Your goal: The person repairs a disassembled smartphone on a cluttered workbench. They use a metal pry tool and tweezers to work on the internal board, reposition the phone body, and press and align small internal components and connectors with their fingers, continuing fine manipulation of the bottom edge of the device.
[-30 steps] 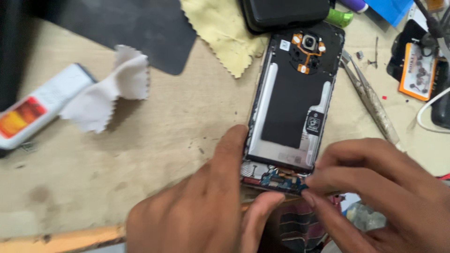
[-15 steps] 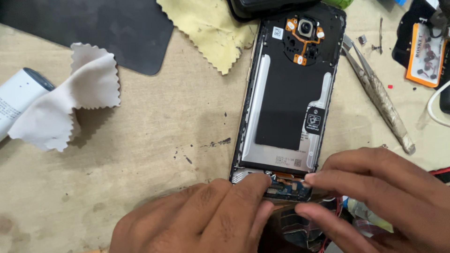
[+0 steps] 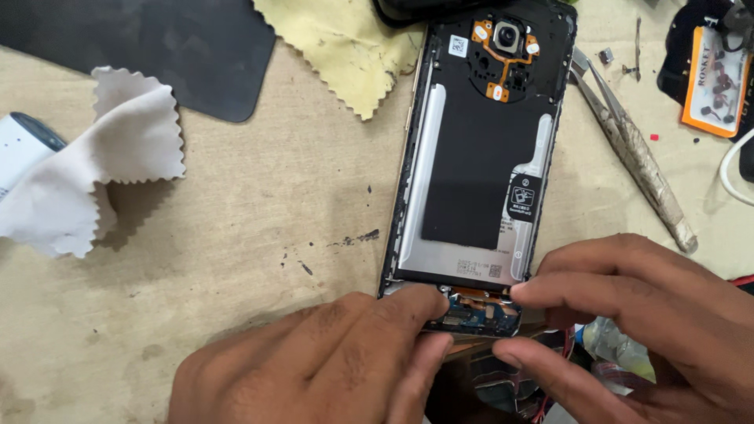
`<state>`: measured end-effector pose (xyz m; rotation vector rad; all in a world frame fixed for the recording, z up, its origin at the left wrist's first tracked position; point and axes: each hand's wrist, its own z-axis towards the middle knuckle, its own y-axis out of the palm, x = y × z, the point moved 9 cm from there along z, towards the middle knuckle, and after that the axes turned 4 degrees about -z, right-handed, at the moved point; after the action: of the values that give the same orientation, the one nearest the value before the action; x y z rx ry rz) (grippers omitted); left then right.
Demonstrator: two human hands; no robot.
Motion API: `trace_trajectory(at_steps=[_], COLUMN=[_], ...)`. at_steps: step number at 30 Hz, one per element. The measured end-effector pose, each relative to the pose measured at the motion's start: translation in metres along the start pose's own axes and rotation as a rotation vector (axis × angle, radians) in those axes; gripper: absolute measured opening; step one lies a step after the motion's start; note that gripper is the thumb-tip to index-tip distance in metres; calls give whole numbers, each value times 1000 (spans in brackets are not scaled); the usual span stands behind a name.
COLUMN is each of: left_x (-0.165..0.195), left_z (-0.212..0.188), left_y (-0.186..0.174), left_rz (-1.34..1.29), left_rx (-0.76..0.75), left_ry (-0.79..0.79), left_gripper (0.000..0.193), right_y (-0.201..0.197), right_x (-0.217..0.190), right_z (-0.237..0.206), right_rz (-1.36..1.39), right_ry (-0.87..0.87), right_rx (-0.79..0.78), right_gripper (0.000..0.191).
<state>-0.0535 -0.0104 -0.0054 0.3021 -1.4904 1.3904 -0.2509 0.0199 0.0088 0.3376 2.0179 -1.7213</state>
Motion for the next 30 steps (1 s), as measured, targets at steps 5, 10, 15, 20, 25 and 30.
trace_trajectory(at_steps=[5,10,15,20,25,30], left_x=[4,1,3,-4,-20,-8], left_z=[0,0,2,6,7,14], left_y=[-3,0,-2,-1,3,-4], left_rz=[-7,-18,4,-81,-209,-181], left_rx=[44,20,33,-42,-104,-51], left_ry=[43,12,39,-27,-265,-112], left_gripper=[27,24,25,23,18,12], right_y=[2,2,0,-1,3,3], right_x=[0,-4,-3,4,10,11], right_z=[-2,-4,0,3,4,6], right_rz=[3,48,57,150,175,121], right_ry=[-4,-16,-16,-21,1,-3], right_rx=[-6,9,15,-7,-6,-3], right_gripper=[38,32,37,30,24,23])
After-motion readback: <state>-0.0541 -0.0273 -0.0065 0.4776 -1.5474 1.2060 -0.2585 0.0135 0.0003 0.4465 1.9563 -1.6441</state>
